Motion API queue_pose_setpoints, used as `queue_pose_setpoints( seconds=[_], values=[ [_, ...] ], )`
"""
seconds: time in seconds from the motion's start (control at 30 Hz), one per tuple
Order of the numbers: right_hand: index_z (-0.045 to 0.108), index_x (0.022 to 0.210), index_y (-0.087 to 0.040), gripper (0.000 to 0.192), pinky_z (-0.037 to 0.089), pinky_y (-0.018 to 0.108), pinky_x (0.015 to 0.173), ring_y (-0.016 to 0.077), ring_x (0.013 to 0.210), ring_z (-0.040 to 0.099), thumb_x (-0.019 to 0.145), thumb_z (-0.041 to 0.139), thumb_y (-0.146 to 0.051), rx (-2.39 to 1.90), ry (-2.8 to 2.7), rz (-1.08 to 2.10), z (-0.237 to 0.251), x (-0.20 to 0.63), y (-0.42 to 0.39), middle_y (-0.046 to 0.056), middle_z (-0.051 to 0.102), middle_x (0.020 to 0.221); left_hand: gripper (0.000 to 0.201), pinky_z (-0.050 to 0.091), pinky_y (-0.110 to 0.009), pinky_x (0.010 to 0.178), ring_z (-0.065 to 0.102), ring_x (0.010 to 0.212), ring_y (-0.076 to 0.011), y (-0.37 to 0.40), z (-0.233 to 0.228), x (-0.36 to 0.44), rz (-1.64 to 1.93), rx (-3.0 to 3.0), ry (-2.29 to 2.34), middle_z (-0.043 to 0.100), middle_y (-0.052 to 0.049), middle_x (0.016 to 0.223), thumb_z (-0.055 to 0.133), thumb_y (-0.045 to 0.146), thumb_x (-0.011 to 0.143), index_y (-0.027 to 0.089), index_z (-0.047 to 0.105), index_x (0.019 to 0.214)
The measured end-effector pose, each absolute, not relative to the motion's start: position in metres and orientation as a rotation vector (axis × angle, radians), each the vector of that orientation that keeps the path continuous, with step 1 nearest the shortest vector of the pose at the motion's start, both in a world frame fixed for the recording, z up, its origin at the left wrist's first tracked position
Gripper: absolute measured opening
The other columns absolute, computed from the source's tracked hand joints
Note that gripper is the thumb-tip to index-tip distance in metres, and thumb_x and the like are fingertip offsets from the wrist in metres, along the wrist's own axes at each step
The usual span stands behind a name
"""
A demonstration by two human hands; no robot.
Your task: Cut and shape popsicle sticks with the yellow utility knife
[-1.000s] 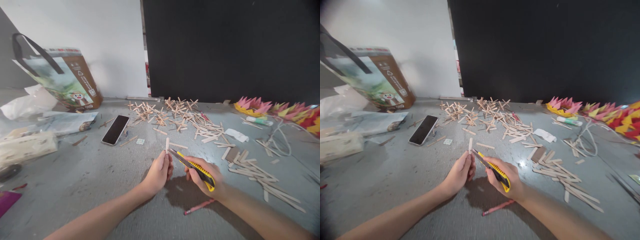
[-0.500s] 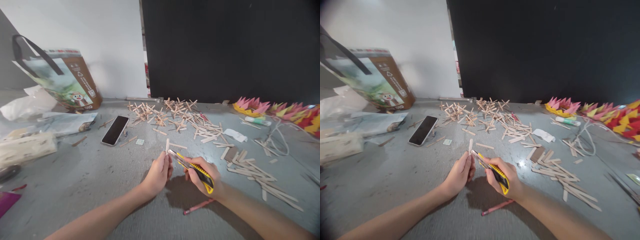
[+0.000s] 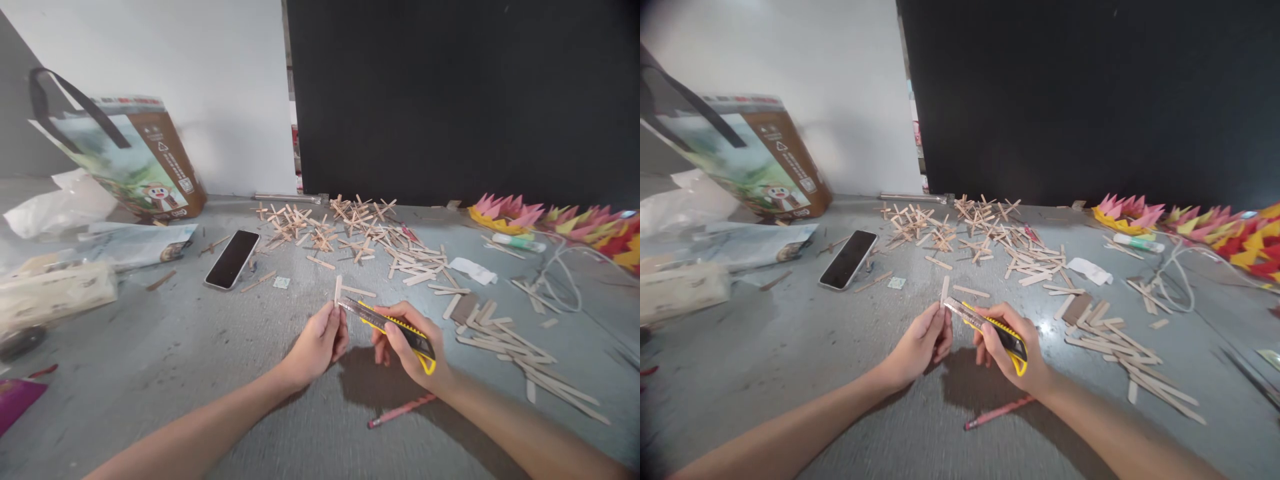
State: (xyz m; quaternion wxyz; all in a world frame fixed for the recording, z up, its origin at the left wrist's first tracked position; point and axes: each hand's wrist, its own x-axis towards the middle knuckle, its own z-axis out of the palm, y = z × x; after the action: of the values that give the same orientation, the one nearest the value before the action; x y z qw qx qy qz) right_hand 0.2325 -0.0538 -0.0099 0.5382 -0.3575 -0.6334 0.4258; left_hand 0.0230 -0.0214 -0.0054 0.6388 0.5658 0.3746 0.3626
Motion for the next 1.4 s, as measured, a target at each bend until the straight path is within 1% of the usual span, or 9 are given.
queue_pose_setpoints(
  seconds=[0.13, 0.3, 0.43, 0.53, 0.8, 0.97, 1.03, 1.17, 1.4],
  values=[
    [0.063, 0.123, -0.024, 0.018, 0.056, 0.022, 0.050, 0.0127, 0.054, 0.069, 0.105, 0.060, -0.023, -0.924, -1.730, 0.740, -0.010, 0.233, -0.058, 0.000, 0.072, 0.079, 0.046, 0.033, -0.021, 0.046, 0.038, 0.044, -0.0098, -0.023, -0.008, 0.025, 0.845, 1.361, 0.959, 0.043, 0.009, 0.052, 0.031, 0.063, 0.107, 0.025, 0.040, 0.084],
    [0.062, 0.138, -0.028, 0.045, 0.061, 0.027, 0.062, 0.0181, 0.067, 0.075, 0.094, 0.071, -0.018, -0.914, -2.033, 0.140, -0.010, 0.233, -0.059, 0.004, 0.080, 0.093, 0.046, 0.035, -0.022, 0.047, 0.040, 0.045, -0.0099, -0.022, -0.009, 0.024, 0.851, 1.321, 0.918, 0.045, 0.010, 0.054, 0.032, 0.066, 0.106, 0.024, 0.041, 0.088],
    [0.043, 0.159, -0.030, 0.069, 0.062, 0.029, 0.065, 0.0216, 0.076, 0.079, 0.096, 0.068, -0.017, -0.790, -2.190, 0.051, -0.003, 0.233, -0.056, 0.004, 0.082, 0.100, 0.046, 0.032, -0.022, 0.048, 0.036, 0.045, -0.0087, -0.021, -0.008, 0.023, 0.862, 1.324, 0.910, 0.044, 0.010, 0.053, 0.035, 0.063, 0.106, 0.024, 0.042, 0.085],
    [0.033, 0.164, -0.029, 0.075, 0.060, 0.028, 0.062, 0.0207, 0.075, 0.078, 0.097, 0.065, -0.015, -0.756, -2.259, 0.037, 0.001, 0.234, -0.054, 0.003, 0.081, 0.097, 0.044, 0.032, -0.021, 0.048, 0.035, 0.044, -0.0083, -0.021, -0.007, 0.022, 0.858, 1.326, 0.922, 0.043, 0.010, 0.052, 0.036, 0.060, 0.106, 0.023, 0.042, 0.083],
    [0.041, 0.162, -0.025, 0.070, 0.058, 0.026, 0.066, 0.0172, 0.075, 0.070, 0.096, 0.063, -0.013, -0.665, -2.245, -0.049, 0.003, 0.237, -0.050, 0.006, 0.073, 0.097, 0.046, 0.028, -0.021, 0.045, 0.031, 0.043, -0.0090, -0.020, -0.004, 0.022, 0.863, 1.338, 0.905, 0.039, 0.010, 0.051, 0.033, 0.063, 0.106, 0.024, 0.044, 0.085],
    [0.061, 0.146, -0.027, 0.054, 0.057, 0.045, 0.083, 0.0272, 0.092, 0.063, 0.093, 0.063, -0.019, -0.819, -2.017, -0.262, 0.000, 0.240, -0.048, 0.011, 0.059, 0.102, 0.045, 0.032, -0.023, 0.049, 0.037, 0.046, -0.0109, -0.022, -0.002, 0.023, 0.794, 1.434, 0.936, 0.041, 0.009, 0.052, 0.030, 0.059, 0.108, 0.024, 0.043, 0.084],
    [0.060, 0.147, -0.027, 0.053, 0.055, 0.051, 0.093, 0.0304, 0.104, 0.064, 0.096, 0.059, -0.016, -0.851, -2.048, -0.229, -0.002, 0.240, -0.047, 0.012, 0.058, 0.109, 0.043, 0.037, -0.024, 0.054, 0.041, 0.049, -0.0116, -0.023, -0.002, 0.022, 0.759, 1.531, 0.907, 0.045, 0.007, 0.054, 0.030, 0.055, 0.109, 0.024, 0.045, 0.084],
    [0.045, 0.158, -0.026, 0.059, 0.060, 0.038, 0.084, 0.0212, 0.091, 0.068, 0.102, 0.045, -0.008, -0.814, -2.181, 0.059, -0.006, 0.238, -0.043, 0.009, 0.059, 0.106, 0.032, 0.041, -0.027, 0.063, 0.047, 0.054, -0.0130, -0.025, -0.003, 0.019, 0.658, 1.716, 0.843, 0.054, 0.005, 0.058, 0.033, 0.040, 0.109, 0.023, 0.048, 0.087],
    [0.062, 0.136, -0.025, 0.035, 0.056, 0.035, 0.079, 0.0217, 0.092, 0.062, 0.105, 0.053, -0.012, -0.875, -2.185, 0.055, -0.008, 0.238, -0.041, 0.009, 0.059, 0.105, 0.026, 0.037, -0.026, 0.062, 0.052, 0.058, -0.0141, -0.027, -0.001, 0.016, 0.510, 1.848, 0.837, 0.058, 0.003, 0.065, 0.033, 0.032, 0.109, 0.023, 0.049, 0.091]
  ],
)
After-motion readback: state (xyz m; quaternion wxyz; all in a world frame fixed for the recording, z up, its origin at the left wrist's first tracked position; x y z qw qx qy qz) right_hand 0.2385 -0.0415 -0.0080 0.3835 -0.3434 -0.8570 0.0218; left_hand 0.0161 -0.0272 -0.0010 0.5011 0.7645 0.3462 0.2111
